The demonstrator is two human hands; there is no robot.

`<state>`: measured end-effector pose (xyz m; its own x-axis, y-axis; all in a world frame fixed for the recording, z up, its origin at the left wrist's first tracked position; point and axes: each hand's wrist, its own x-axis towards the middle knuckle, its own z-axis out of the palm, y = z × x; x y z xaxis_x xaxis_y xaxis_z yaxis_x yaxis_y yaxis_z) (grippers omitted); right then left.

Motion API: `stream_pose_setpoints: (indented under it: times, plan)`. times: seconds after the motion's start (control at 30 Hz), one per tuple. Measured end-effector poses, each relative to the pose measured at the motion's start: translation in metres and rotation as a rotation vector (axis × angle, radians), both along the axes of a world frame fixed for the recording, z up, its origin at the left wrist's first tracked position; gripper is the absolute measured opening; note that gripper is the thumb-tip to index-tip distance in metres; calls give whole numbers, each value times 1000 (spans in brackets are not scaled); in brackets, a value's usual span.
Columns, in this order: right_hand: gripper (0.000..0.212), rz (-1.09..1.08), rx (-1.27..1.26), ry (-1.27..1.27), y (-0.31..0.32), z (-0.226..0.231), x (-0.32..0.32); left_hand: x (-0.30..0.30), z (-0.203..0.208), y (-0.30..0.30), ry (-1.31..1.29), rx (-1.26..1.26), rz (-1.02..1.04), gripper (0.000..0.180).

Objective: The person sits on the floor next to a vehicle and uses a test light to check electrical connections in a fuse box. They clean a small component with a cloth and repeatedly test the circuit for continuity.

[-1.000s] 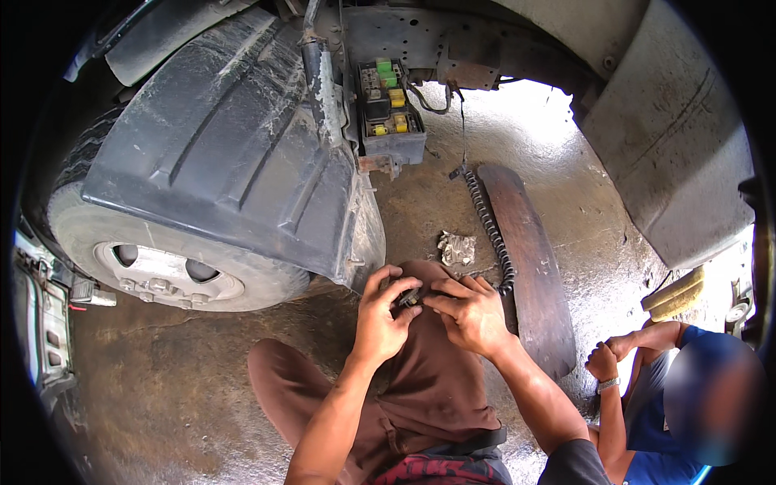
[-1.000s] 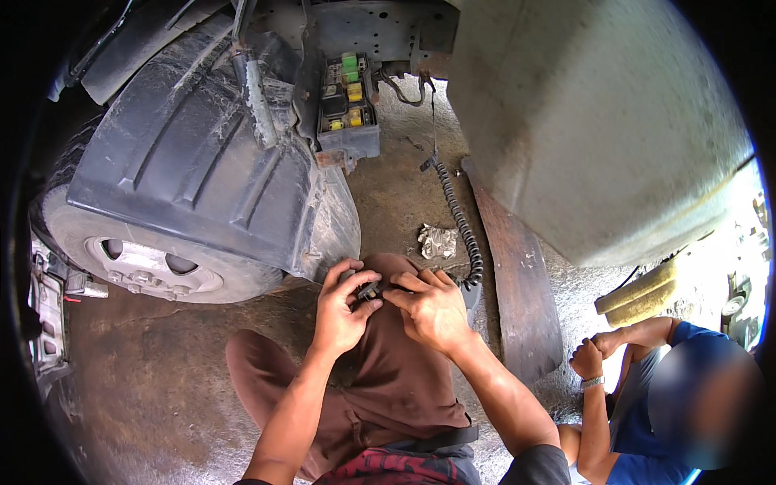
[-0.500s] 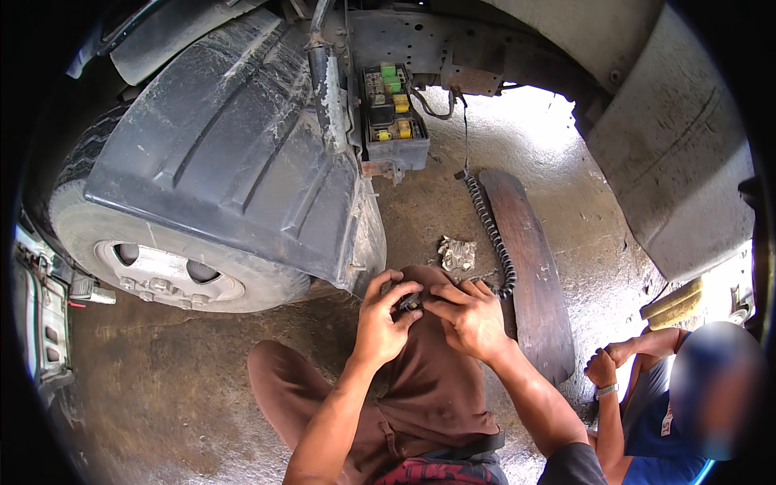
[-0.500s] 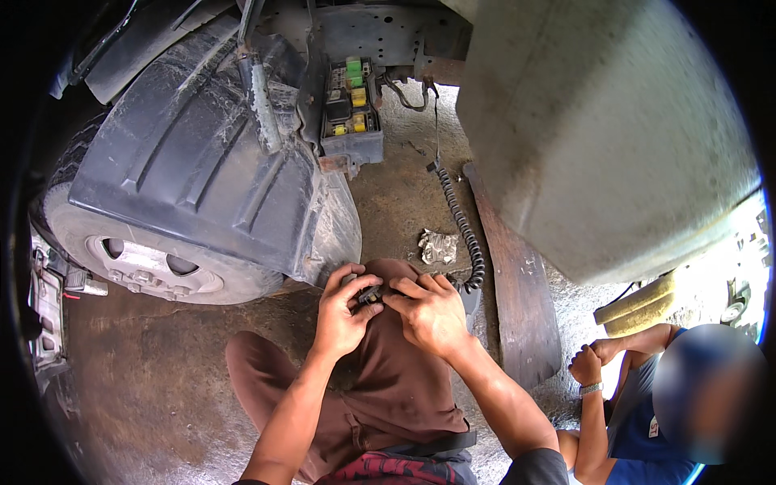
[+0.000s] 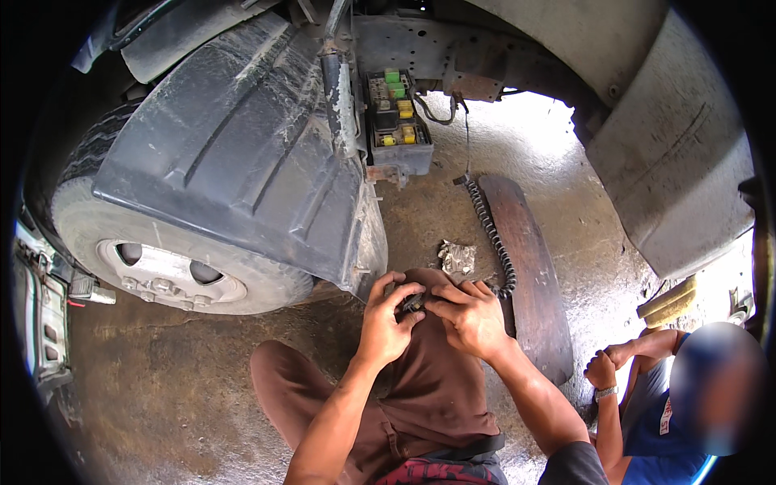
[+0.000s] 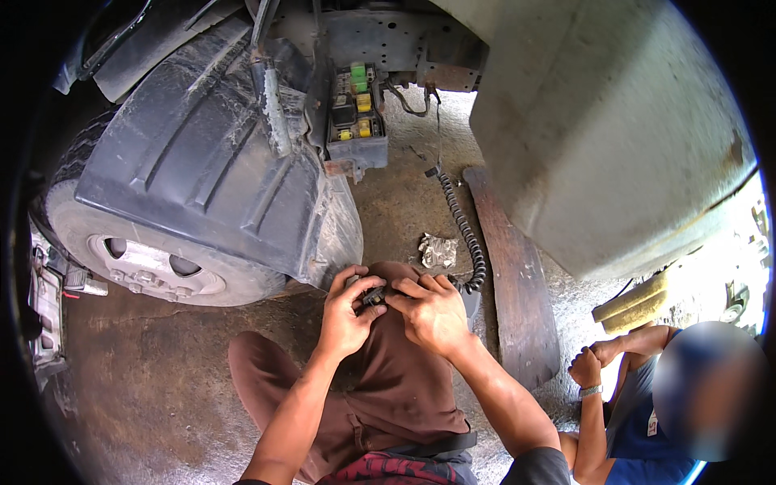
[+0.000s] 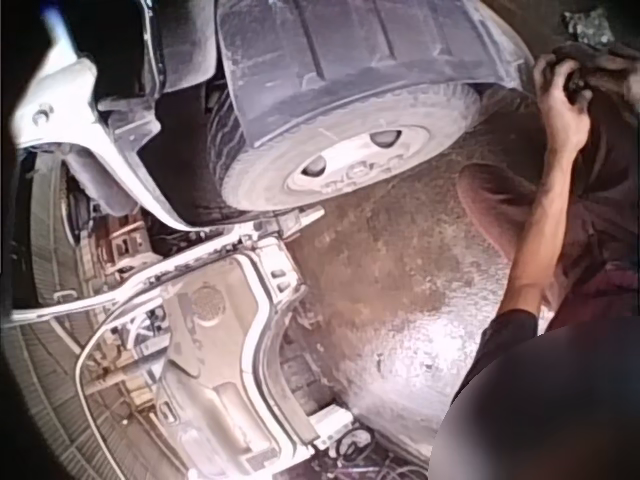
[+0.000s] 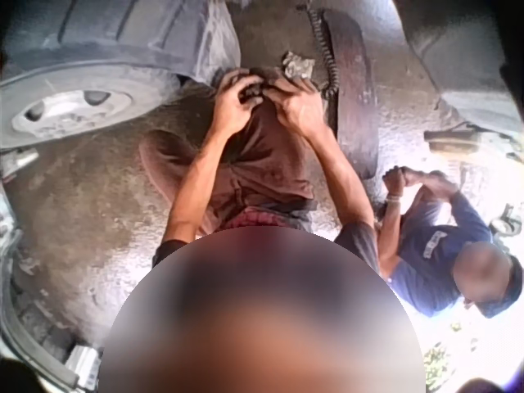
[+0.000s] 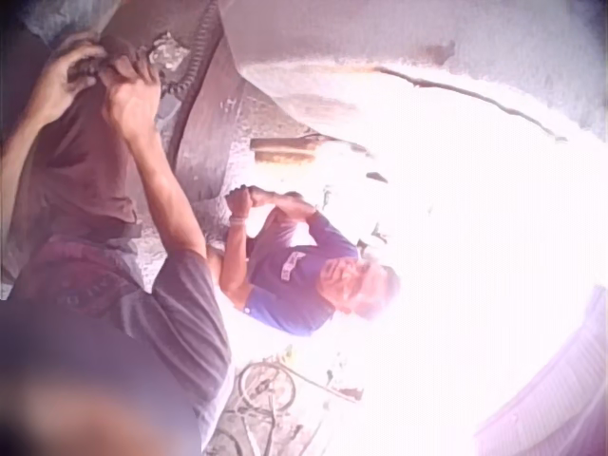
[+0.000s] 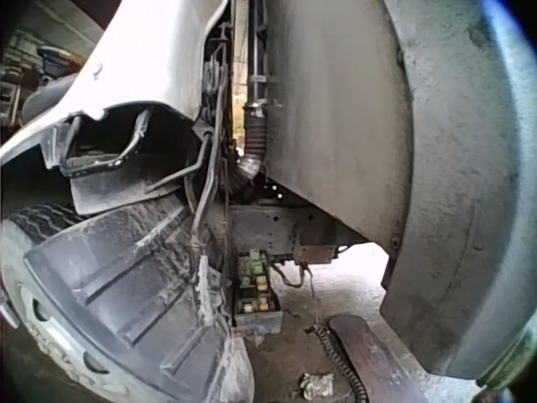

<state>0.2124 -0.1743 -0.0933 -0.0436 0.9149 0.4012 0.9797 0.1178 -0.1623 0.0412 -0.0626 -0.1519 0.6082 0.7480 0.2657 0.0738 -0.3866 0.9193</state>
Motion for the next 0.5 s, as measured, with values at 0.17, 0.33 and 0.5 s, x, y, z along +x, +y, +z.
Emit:
stream_pose_setpoints:
  times: [0.17, 0.33, 0.5]
  plan:
    - [42, 5, -19, -18, -1, -1, -1, 0, -4, -1, -41, -63, 2, 53]
    - [43, -28, -54, -3, 1, -2, -2, 0, -2, -2, -59, -72, 10, 52]
    - [46, -23, -91, -38, -1, 0, -1, -3, 3, -3, -23, -50, 26, 52]
